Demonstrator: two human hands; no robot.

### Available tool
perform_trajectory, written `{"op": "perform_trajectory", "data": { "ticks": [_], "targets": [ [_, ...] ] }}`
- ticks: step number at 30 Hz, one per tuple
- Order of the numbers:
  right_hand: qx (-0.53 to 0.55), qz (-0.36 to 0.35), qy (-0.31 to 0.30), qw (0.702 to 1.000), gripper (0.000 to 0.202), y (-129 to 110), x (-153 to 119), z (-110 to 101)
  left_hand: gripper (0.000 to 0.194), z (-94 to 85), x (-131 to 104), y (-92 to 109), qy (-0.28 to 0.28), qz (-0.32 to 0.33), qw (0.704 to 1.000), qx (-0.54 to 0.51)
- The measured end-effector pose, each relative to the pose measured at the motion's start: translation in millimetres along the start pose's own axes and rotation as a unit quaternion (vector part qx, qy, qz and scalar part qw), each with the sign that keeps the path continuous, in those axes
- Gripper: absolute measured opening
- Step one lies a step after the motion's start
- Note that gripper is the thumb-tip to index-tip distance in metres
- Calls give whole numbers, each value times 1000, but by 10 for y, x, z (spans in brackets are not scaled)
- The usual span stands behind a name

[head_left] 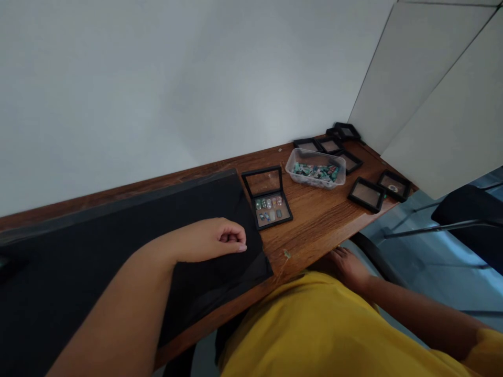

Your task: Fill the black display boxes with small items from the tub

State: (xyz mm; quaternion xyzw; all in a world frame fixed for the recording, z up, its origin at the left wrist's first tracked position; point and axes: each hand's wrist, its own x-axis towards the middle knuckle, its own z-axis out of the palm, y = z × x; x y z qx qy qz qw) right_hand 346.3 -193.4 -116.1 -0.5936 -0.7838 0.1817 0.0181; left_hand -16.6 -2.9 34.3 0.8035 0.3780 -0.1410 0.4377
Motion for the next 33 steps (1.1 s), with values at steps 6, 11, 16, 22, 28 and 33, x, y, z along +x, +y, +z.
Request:
{"op": "perform_trajectory", "data": {
  "ticks": [6,11,16,22,28,33],
  "targets": [
    [60,-121,94,986,21,-155,-74,-301,37,-17,22,-29,15,6,1000,-11],
    [80,-221,245,941,18,-359,-40,-834,43,-42,53,-18,44,32,997,-48],
    [81,-199,296,931,17,-320,144,-1148,44,-26,105,11,69,77,989,-108],
    [69,-139,283,947,10,-108,518,-1170,50,115,239,63,87,129,970,-186],
    [101,-103,311,939,16,-209,728,-1214,49,210,314,123,127,155,955,-218],
    [157,-184,322,915,27,-589,848,-1287,50,238,324,187,170,150,952,-204]
  ]
}}
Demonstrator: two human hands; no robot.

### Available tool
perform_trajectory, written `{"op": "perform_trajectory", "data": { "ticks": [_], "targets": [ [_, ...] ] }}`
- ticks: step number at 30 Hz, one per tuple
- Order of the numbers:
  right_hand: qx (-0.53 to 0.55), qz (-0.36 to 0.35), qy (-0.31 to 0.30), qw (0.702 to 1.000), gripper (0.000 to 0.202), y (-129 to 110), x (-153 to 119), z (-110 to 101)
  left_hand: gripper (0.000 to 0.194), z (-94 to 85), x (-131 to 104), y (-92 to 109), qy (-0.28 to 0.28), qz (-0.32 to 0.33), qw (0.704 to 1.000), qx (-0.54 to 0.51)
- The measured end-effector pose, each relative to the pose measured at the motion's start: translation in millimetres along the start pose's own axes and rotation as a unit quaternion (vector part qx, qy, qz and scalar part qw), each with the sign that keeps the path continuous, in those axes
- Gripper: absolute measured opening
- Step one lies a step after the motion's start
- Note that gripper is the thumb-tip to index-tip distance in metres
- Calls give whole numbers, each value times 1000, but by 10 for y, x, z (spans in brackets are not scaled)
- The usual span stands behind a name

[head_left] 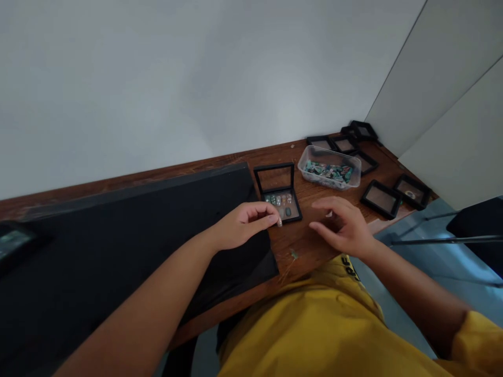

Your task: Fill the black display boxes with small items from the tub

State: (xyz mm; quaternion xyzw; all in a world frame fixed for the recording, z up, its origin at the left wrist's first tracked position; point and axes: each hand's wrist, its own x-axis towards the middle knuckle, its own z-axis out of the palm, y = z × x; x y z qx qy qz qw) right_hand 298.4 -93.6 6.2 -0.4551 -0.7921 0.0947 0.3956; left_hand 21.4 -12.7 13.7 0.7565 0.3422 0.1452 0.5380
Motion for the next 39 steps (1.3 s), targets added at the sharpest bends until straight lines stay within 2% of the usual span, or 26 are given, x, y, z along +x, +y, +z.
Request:
{"op": "perform_trajectory", "data": {
  "ticks": [5,10,23,30,34,37,39],
  "targets": [
    [42,-45,-27,998,38,-217,217,194,45,36,3,28,-2,22,1000,-13],
    [47,-88,-18,995,30,-205,265,300,39,79,5,65,-9,41,998,-48],
    [70,-107,10,992,18,-234,246,340,32,106,-8,112,-2,40,998,-54],
    [12,-174,31,984,15,-232,268,327,33,101,-22,93,9,47,998,-52],
    [18,-137,32,990,17,-154,332,249,36,81,-13,66,57,45,996,-42],
    [50,-53,13,997,21,27,448,215,40,52,1,8,135,35,990,-6],
    [66,14,-36,997,22,177,531,237,42,28,7,-39,176,20,983,51]
  ]
}}
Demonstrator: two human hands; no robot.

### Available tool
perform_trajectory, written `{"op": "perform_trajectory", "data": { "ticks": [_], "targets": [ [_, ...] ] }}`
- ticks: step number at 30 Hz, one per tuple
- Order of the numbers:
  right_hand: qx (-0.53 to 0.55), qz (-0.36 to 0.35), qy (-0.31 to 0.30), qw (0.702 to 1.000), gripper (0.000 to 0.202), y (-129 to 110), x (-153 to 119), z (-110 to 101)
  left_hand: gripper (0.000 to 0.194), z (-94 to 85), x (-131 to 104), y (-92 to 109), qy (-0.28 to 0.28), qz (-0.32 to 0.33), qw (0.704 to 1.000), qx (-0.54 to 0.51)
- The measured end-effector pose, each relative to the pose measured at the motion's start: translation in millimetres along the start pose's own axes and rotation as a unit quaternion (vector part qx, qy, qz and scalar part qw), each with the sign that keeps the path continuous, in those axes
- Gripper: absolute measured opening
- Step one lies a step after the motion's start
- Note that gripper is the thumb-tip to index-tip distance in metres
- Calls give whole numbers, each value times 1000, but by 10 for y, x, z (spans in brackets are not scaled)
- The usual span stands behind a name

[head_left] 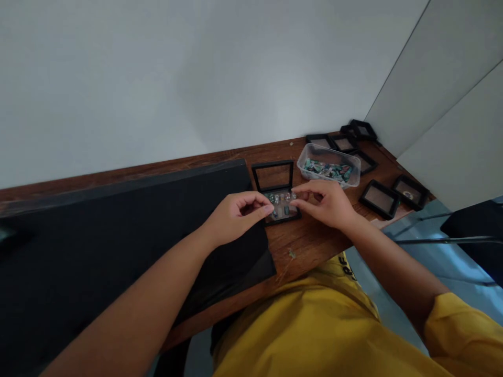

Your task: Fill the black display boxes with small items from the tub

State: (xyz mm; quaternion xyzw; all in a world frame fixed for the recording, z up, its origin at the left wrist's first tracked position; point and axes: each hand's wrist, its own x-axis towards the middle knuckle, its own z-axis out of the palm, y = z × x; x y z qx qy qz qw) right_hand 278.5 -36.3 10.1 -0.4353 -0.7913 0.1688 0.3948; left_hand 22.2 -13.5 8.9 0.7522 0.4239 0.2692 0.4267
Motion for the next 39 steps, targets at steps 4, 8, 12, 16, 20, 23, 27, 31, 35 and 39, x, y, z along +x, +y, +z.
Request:
{"op": "perform_trajectory", "data": {
  "ticks": [4,8,12,16,20,23,27,31,35,39],
  "targets": [
    [17,93,-84,992,23,220,83,68,40,-35,7,-50,-2,-11,989,149],
    [42,115,-106,987,29,273,34,112,39,-46,3,-31,-21,-19,975,219],
    [55,119,-117,984,31,284,-6,100,39,-45,4,-31,-37,-28,968,247],
    [36,119,-136,983,28,296,2,86,39,-50,6,-52,-40,-30,969,243],
    [9,118,-148,982,26,282,7,76,38,-53,2,-49,-40,-26,974,223],
    [10,120,-153,981,27,271,6,64,36,-54,1,-39,-41,-23,976,214],
    [20,122,-158,980,31,274,7,59,35,-69,1,-42,-47,-27,976,212],
    [28,122,-151,981,30,285,5,70,40,-113,2,-71,-53,-34,976,208],
    [33,120,-148,981,29,292,-2,73,43,-151,4,-108,-48,-41,976,208],
    [32,113,-148,982,30,295,-12,72,43,-156,4,-136,-44,-43,977,202]
  ]
}}
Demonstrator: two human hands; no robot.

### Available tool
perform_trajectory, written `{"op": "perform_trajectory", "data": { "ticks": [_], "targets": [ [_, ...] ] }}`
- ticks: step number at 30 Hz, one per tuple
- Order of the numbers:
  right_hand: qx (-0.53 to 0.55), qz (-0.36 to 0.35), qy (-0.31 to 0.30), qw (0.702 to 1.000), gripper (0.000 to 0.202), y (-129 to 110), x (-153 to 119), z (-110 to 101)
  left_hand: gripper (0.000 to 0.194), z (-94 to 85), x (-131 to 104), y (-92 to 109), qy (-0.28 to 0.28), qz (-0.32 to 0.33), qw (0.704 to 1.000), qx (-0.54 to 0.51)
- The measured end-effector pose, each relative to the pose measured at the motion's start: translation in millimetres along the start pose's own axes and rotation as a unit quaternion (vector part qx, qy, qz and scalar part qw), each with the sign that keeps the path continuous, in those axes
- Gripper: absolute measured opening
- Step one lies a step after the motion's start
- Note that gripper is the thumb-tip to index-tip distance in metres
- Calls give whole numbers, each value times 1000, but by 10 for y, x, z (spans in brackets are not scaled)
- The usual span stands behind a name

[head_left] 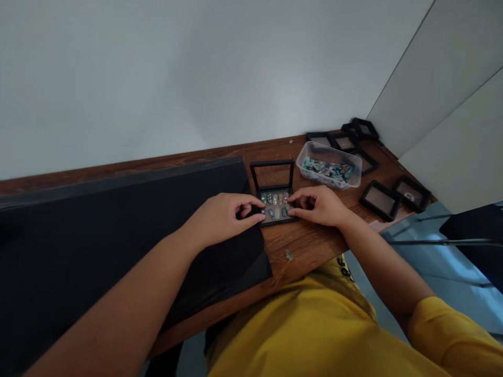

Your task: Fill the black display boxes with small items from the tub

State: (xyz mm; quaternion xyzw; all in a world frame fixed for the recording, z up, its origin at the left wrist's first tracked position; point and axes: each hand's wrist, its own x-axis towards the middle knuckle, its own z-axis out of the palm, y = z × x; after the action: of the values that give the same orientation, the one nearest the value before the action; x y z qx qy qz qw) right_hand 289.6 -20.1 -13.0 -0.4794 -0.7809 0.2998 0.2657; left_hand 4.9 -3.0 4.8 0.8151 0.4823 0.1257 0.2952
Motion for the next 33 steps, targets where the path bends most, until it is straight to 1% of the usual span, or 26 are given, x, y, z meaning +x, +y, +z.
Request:
{"op": "perform_trajectory", "data": {
  "ticks": [4,9,12,16,21,29,33],
  "targets": [
    [-3,-11,-1,1000,31,-17,-9,2,41,8,-2,-4,-2,4,1000,-9],
    [-26,-21,0,999,21,-42,-14,-5,40,11,-2,5,0,10,1000,-8],
    [-26,-30,2,999,19,-25,-15,-8,38,9,-1,10,2,18,1000,-8],
    [-23,-37,-3,999,21,-2,-18,-9,40,5,0,17,-3,13,1000,-5],
    [-50,-47,13,998,26,-52,-17,7,38,12,6,15,0,22,1000,-12],
    [-66,-18,28,997,15,-126,-9,43,38,15,7,10,0,25,1000,-12],
    [-53,3,28,998,15,-130,-15,37,39,11,6,15,-4,22,1000,-13]
  ]
}}
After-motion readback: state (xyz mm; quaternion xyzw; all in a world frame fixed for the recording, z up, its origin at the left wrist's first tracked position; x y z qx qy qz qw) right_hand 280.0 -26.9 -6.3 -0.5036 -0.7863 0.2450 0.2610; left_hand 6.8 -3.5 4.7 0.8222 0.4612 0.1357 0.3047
